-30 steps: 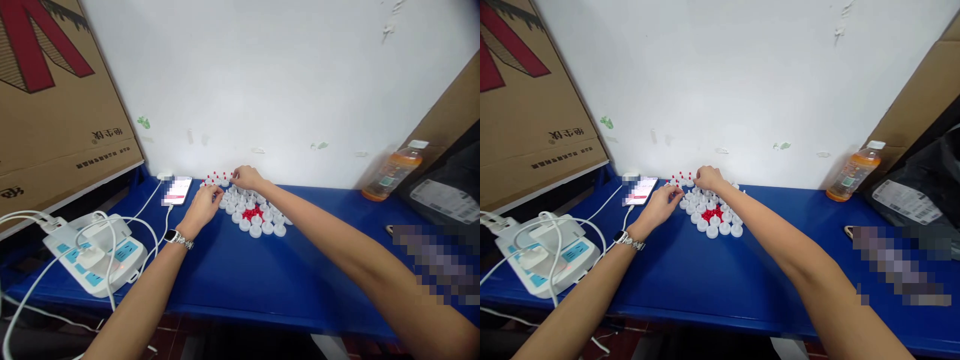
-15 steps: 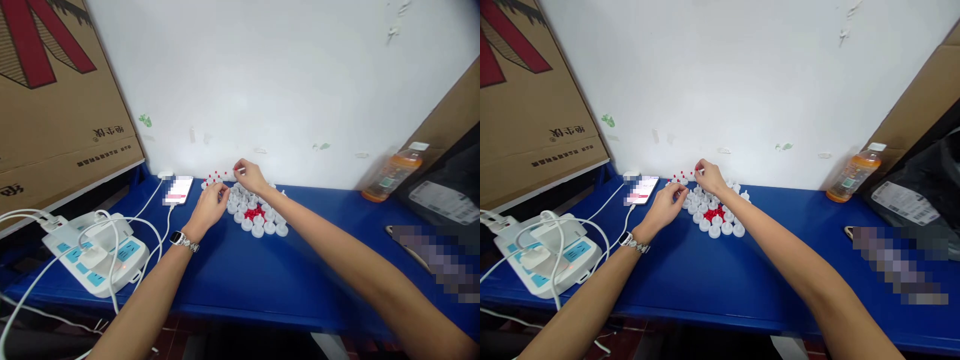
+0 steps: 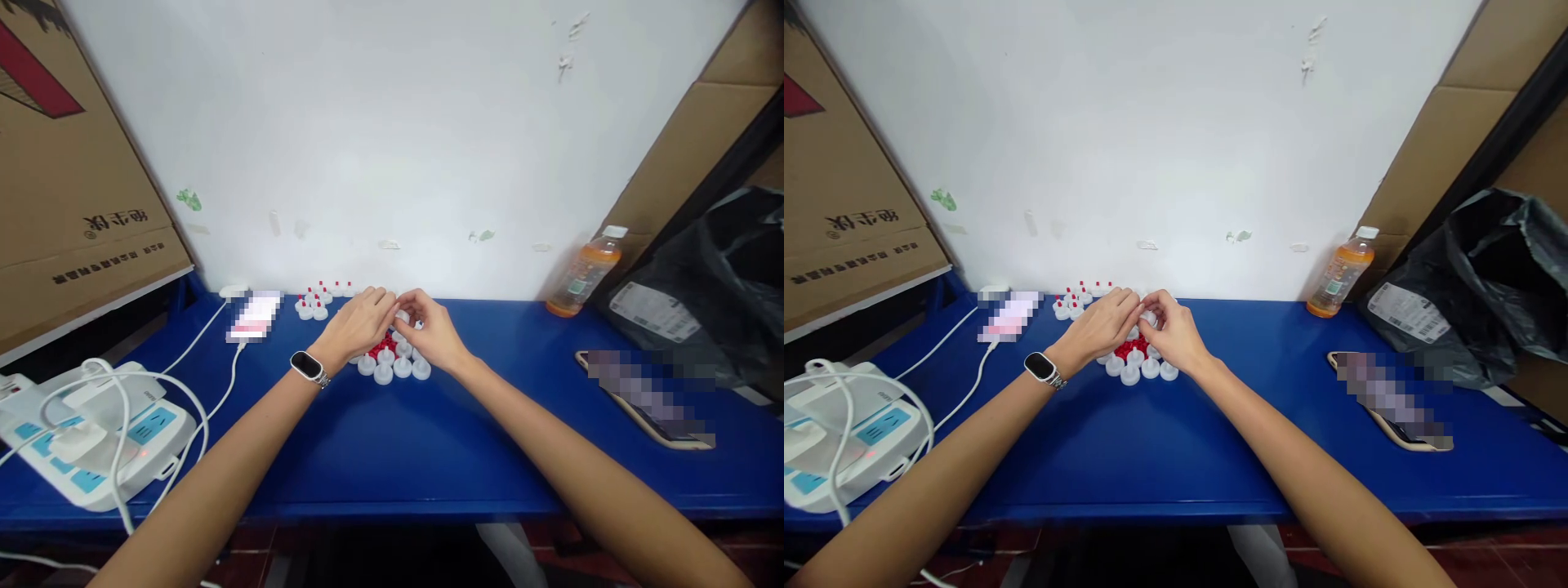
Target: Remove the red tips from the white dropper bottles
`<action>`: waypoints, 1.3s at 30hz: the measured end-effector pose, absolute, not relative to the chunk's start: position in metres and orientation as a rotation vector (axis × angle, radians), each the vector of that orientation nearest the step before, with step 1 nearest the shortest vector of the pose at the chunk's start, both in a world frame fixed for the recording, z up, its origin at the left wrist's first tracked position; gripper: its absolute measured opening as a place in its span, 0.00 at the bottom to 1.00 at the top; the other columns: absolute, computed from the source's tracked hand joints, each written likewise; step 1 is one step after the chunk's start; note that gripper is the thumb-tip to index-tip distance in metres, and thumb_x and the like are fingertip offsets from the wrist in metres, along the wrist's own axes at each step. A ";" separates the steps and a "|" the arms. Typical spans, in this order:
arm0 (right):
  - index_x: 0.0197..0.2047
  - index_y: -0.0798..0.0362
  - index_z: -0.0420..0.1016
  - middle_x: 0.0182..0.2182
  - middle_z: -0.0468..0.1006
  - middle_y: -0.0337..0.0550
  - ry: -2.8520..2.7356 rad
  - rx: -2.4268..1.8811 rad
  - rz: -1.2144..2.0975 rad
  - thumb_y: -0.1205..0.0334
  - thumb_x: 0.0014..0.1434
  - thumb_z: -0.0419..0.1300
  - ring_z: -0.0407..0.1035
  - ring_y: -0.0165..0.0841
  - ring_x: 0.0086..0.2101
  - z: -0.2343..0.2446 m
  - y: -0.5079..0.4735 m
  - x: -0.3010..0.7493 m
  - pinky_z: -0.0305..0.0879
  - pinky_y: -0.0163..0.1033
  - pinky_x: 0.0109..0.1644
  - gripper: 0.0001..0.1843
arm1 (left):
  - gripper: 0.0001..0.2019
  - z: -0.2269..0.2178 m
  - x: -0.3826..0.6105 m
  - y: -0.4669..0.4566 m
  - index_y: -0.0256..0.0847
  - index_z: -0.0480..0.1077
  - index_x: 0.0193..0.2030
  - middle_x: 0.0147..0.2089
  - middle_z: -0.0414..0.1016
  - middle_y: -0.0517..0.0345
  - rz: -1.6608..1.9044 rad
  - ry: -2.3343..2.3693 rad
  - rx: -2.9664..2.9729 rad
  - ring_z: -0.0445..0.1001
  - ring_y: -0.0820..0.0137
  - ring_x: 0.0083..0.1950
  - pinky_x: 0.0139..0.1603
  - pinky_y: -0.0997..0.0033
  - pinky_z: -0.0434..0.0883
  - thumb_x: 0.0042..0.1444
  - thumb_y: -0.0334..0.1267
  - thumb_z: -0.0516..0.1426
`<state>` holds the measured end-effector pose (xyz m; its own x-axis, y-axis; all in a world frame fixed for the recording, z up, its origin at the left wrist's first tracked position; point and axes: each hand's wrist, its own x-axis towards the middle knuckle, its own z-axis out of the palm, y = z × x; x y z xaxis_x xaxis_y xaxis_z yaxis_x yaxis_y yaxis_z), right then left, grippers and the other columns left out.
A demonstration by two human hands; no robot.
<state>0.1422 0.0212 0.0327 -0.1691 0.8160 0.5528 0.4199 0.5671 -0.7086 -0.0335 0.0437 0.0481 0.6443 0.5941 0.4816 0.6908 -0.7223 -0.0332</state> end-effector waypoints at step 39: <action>0.36 0.50 0.80 0.42 0.75 0.45 -1.734 -1.214 0.177 0.58 0.56 0.65 0.70 0.39 0.45 0.040 0.040 0.151 0.67 0.44 0.50 0.06 | 0.16 0.037 -0.064 0.035 0.44 0.79 0.41 0.43 0.72 0.50 -0.682 -1.365 -2.777 0.67 0.58 0.48 0.53 0.55 0.65 0.68 0.44 0.50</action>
<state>0.1505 0.0396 0.0403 -0.0270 0.7824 0.6222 0.6409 0.4912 -0.5898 -0.0645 0.0353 0.0373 0.5364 0.7607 0.3655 0.7490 -0.6287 0.2092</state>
